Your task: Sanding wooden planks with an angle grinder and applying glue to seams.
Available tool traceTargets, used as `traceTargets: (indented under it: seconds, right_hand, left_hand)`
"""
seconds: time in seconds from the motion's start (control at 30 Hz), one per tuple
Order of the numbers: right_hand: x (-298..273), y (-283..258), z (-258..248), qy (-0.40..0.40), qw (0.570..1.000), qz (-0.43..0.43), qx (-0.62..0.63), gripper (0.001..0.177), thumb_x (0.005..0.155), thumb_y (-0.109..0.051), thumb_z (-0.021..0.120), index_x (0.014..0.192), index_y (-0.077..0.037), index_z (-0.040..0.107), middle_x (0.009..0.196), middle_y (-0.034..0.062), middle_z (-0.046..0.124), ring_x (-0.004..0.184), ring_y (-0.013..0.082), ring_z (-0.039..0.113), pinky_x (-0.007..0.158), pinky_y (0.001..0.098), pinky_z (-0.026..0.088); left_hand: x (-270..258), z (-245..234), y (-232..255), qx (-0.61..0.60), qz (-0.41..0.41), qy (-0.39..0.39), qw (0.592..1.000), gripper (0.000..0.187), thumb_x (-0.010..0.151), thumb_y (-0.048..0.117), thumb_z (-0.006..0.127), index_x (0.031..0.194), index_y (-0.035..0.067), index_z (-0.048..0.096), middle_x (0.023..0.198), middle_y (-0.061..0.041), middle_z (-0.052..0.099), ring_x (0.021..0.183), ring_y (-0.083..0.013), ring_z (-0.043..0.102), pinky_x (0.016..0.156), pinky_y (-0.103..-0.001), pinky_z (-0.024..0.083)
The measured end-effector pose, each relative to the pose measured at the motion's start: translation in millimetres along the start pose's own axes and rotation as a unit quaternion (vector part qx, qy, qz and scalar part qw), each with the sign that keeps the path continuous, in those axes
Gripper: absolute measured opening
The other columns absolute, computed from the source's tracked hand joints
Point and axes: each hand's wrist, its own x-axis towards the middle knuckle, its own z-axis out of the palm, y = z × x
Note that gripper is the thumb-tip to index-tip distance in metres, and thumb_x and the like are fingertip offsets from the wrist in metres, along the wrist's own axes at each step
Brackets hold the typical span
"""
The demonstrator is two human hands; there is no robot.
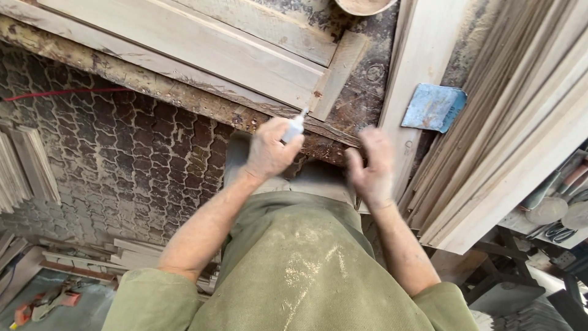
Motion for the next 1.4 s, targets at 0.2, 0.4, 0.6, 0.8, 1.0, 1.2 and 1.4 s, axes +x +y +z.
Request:
traceTargets:
  seconds: [0.2, 0.4, 0.6, 0.8, 1.0, 1.2, 1.4]
  right_hand:
    - [27, 74, -21, 0.044, 0.968, 0.030, -0.246, 0.078, 0.096, -0.028, 0.091, 0.155, 0.000, 0.049, 0.161, 0.0294, 0.032, 0.149, 0.0502, 0.019, 0.118, 0.0620, 0.013]
    - [22, 108, -2, 0.089, 0.953, 0.025, -0.288, 0.077, 0.107, -0.052, 0.063, 0.162, -0.003, 0.039, 0.163, 0.0265, 0.030, 0.150, 0.0437, 0.030, 0.122, 0.0524, 0.025]
    - [24, 102, 4, 0.135, 0.932, 0.012, -0.337, 0.075, 0.106, -0.058, 0.058, 0.157, -0.005, 0.049, 0.159, 0.0234, 0.038, 0.146, 0.0389, 0.041, 0.118, 0.0463, 0.034]
    - [28, 97, 6, 0.145, 0.937, -0.005, -0.317, 0.072, 0.107, -0.053, 0.056, 0.157, -0.002, 0.048, 0.157, 0.0267, 0.040, 0.145, 0.0411, 0.041, 0.117, 0.0483, 0.033]
    - [29, 94, 6, 0.139, 0.934, -0.013, -0.330, 0.070, 0.108, -0.050, 0.057, 0.156, 0.000, 0.049, 0.155, 0.0288, 0.041, 0.143, 0.0428, 0.042, 0.116, 0.0494, 0.035]
    - [32, 82, 5, 0.136, 0.935, -0.031, -0.327, 0.070, 0.108, -0.049, 0.056, 0.155, 0.003, 0.050, 0.153, 0.0315, 0.042, 0.138, 0.0457, 0.049, 0.114, 0.0486, 0.038]
    - [30, 88, 3, 0.148, 0.933, -0.055, -0.323, 0.071, 0.106, -0.046, 0.061, 0.154, 0.004, 0.050, 0.151, 0.0334, 0.043, 0.135, 0.0484, 0.050, 0.112, 0.0507, 0.039]
  left_hand:
    - [36, -57, -8, 0.110, 0.011, -0.040, 0.993, 0.040, 0.092, 0.038, 0.074, 0.070, 0.008, 0.059, 0.075, -0.012, 0.062, 0.076, -0.0369, 0.068, 0.068, -0.045, 0.056]
    - [59, -69, -4, 0.039, -0.015, -0.075, 0.996, 0.045, 0.095, 0.036, 0.071, 0.066, 0.008, 0.053, 0.067, -0.013, 0.056, 0.072, -0.0381, 0.066, 0.069, -0.043, 0.053]
    - [59, -82, -8, 0.023, -0.065, -0.104, 0.992, 0.038, 0.095, 0.032, 0.067, 0.067, 0.008, 0.056, 0.069, -0.012, 0.056, 0.071, -0.0348, 0.067, 0.074, -0.042, 0.053]
    - [58, -77, -10, 0.009, -0.050, -0.133, 0.990, 0.035, 0.092, 0.028, 0.068, 0.070, 0.002, 0.060, 0.072, -0.018, 0.060, 0.074, -0.0392, 0.068, 0.072, -0.045, 0.054]
    - [68, -105, -17, -0.005, -0.127, -0.114, 0.985, 0.028, 0.095, 0.028, 0.064, 0.073, 0.011, 0.062, 0.071, -0.010, 0.058, 0.068, -0.0234, 0.063, 0.073, -0.039, 0.055]
    - [78, -148, -13, -0.002, -0.125, -0.020, 0.992, 0.028, 0.094, 0.024, 0.065, 0.069, 0.013, 0.059, 0.068, -0.007, 0.055, 0.065, -0.0226, 0.063, 0.069, -0.037, 0.053]
    - [53, -139, -25, -0.037, -0.065, 0.105, 0.992, 0.015, 0.096, 0.014, 0.062, 0.085, 0.005, 0.066, 0.075, -0.016, 0.063, 0.070, -0.0278, 0.064, 0.072, -0.039, 0.055]
